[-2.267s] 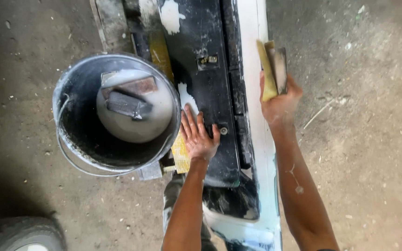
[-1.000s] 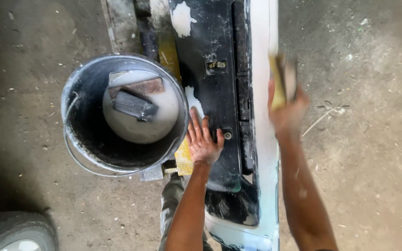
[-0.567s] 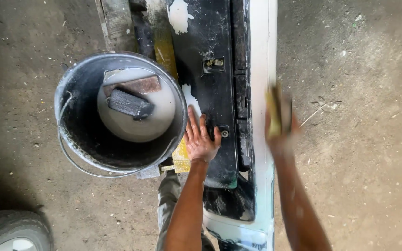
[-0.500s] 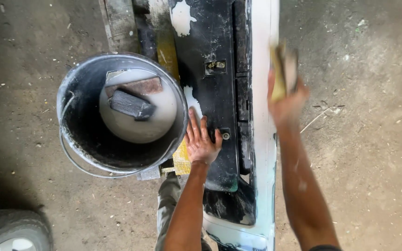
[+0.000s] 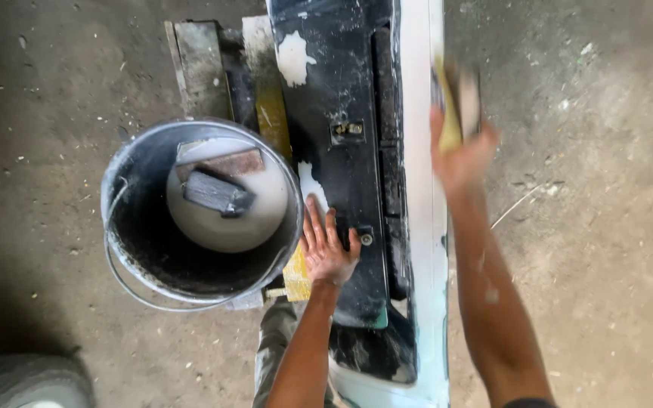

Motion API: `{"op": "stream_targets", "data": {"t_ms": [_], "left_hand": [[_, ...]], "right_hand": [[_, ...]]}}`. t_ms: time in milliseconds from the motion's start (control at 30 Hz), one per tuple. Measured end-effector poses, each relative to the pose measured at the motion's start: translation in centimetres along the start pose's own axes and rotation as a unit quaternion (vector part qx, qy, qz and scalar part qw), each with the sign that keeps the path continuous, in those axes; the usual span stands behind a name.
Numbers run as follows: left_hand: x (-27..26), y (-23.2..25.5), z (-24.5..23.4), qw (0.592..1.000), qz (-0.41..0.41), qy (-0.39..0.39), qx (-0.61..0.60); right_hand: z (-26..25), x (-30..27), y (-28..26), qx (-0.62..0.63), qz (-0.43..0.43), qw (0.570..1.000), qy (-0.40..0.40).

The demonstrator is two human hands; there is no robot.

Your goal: The person sands a white car bumper using a sanding block, working on the surface and edges. They repeatedly dip the sanding block into a bucket of water to wet it and continue sanding different sections of the bumper.

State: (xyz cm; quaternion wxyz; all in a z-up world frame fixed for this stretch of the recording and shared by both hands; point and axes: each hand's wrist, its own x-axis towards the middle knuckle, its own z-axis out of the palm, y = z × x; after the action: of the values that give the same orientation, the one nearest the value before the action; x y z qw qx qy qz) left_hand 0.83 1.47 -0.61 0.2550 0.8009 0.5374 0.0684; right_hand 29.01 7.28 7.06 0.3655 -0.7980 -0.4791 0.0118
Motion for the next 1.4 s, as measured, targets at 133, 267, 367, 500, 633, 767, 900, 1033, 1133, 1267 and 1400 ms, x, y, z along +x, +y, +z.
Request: {"op": "stream_targets", "data": {"t_ms": [133, 267, 367, 500, 633, 767, 900, 1033, 1133, 1267, 1400], "left_hand": [[-0.2, 0.0, 0.1, 0.997, 0.026, 0.061, -0.034], [0.2, -0.5, 0.3, 0.999, 0.005, 0.021, -0.041], [0.0, -0.3, 0.1, 1.0, 0.009, 0.01, -0.028], [-0.1, -0.2, -0.6, 0.999, 0.019, 0.022, -0.021], [0.6, 0.4, -0.6, 0.996, -0.048, -0.045, -0.061], [0.2, -0.4, -0.1, 0.998, 0.007, 0.043, -0.055], [0.8, 0.0, -0.3, 0.999, 0.001, 0.031, -0.041], [-0.7, -0.5, -0.7, 0.997, 0.03, 0.065, -0.04], [0.7, 0.2, -0.6, 0.998, 0.011, 0.05, -0.046], [0.2, -0.3, -0.3, 1.0, 0.016, 0.014, -0.014], [0.2, -0.1, 0.1, 0.999, 0.005, 0.017, -0.041]], "right_hand": [[-2.9, -5.5, -3.2, -0.001, 0.056, 0.998, -0.004], [-4.5, -12.4, -4.9, 0.097, 0.063, 0.993, 0.011], [-2.6, -7.5, -3.4, 0.089, 0.062, 0.994, 0.005], [0.7, -0.3, -1.1, -0.014, 0.012, 1.0, -0.017], [-1.5, -2.0, -4.1, -0.038, 0.123, 0.991, -0.032], [-1.5, -3.6, -4.1, -0.071, 0.061, 0.995, -0.025], [-1.5, -4.3, -2.7, -0.091, -0.002, 0.996, -0.023], [-0.5, 1.4, -4.2, -0.026, -0.056, 0.998, -0.02], [-2.0, -1.5, -4.7, -0.055, 0.131, 0.989, -0.047], [-1.2, -3.7, -3.5, -0.033, 0.1, 0.993, -0.044], [-0.2, -1.9, -2.2, -0.077, 0.085, 0.989, -0.091]]}}
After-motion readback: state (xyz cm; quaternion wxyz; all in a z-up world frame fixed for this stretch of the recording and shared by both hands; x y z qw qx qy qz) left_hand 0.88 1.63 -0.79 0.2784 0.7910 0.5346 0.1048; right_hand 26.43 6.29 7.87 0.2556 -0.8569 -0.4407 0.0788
